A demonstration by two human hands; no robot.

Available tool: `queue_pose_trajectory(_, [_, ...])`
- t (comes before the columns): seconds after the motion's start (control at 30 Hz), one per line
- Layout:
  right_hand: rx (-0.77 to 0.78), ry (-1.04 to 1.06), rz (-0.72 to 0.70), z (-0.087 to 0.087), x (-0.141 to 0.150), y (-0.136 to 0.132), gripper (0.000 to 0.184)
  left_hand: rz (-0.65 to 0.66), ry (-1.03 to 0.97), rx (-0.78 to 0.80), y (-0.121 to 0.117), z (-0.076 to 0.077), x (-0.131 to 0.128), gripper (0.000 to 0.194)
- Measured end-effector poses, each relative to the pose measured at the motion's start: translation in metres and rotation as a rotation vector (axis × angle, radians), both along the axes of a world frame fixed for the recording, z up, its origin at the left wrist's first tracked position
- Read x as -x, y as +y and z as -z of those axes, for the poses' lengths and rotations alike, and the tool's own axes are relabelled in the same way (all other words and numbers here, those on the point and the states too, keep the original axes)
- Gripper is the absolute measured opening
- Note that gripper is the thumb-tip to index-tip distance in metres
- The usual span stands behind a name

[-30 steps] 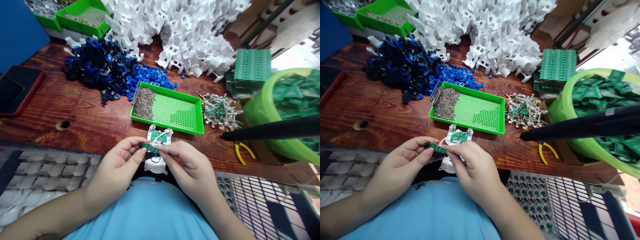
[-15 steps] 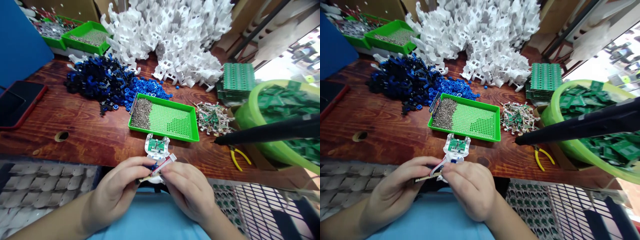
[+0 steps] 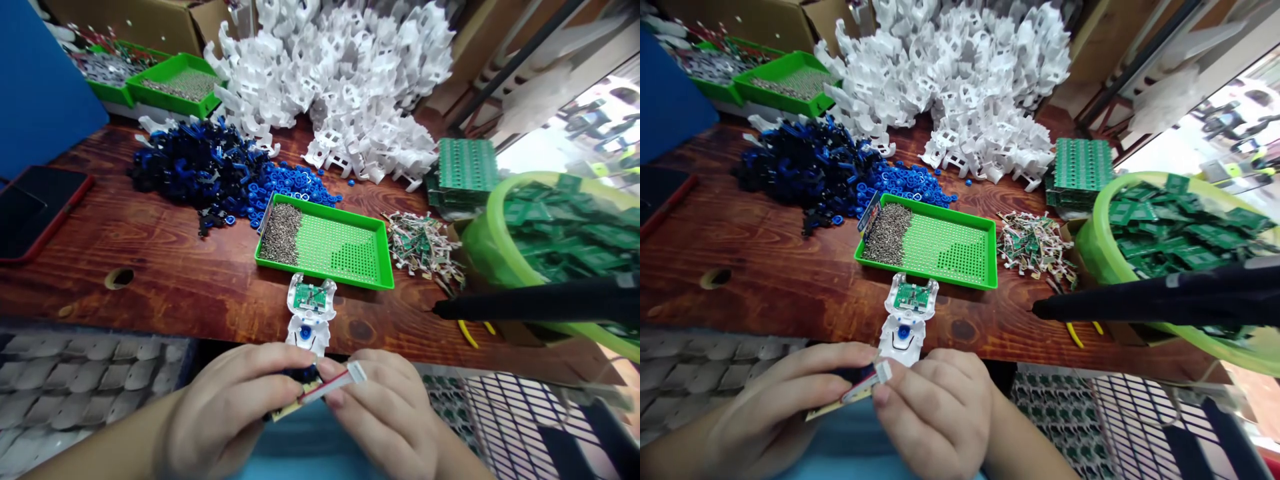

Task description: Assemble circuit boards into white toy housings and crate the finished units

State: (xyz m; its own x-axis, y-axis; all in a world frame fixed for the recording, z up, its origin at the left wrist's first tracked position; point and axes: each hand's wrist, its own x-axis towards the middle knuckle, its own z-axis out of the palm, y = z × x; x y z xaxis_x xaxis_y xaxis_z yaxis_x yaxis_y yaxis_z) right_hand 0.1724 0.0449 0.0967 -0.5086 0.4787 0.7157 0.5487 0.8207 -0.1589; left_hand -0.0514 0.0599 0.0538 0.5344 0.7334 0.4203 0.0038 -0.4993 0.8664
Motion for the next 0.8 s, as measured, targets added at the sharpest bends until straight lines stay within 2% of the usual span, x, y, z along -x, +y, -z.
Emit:
queue_pose_trajectory(0.1, [0.004, 0.013, -0.019, 0.006, 0.003, -0.001, 0.019, 0.041, 0.027, -0.05, -0.002, -0.002, 0.002, 0.053])
queue_pose_trajectory(0.27, [-0.031, 0.197, 0.11, 0.025, 0.012, -0.007, 0.019, -0.078, 0.003, -0.023, -0.008, -0.001, 0.003, 0.042])
queue_pose_trajectory(0.37, [-0.035, 0.186, 0.091, 0.026, 0.01, -0.007, 0.019, 0.04, 0.027, -0.061, -0.004, 0.003, 0.006, 0.056])
queue_pose_trajectory(0.47, [0.083, 0.078, 0.052, 0.019, 0.007, -0.006, 0.011, 0.094, -0.003, -0.049, 0.0, 0.006, 0.006, 0.066])
queue_pose_trajectory(0.57, [0.117, 0.108, 0.083, 0.019, 0.01, -0.006, 0.02, -0.013, -0.048, 0.073, -0.001, 0.008, -0.002, 0.061])
queue_pose_trajectory(0.7, [0.146, 0.226, 0.194, 0.031, 0.024, -0.007, 0.033, -0.201, 0.0, 0.253, -0.004, 0.005, -0.013, 0.05])
queue_pose_trajectory(0.8, [0.222, 0.343, 0.215, 0.036, 0.031, -0.008, 0.03, -0.127, -0.023, 0.164, -0.002, 0.003, -0.013, 0.051])
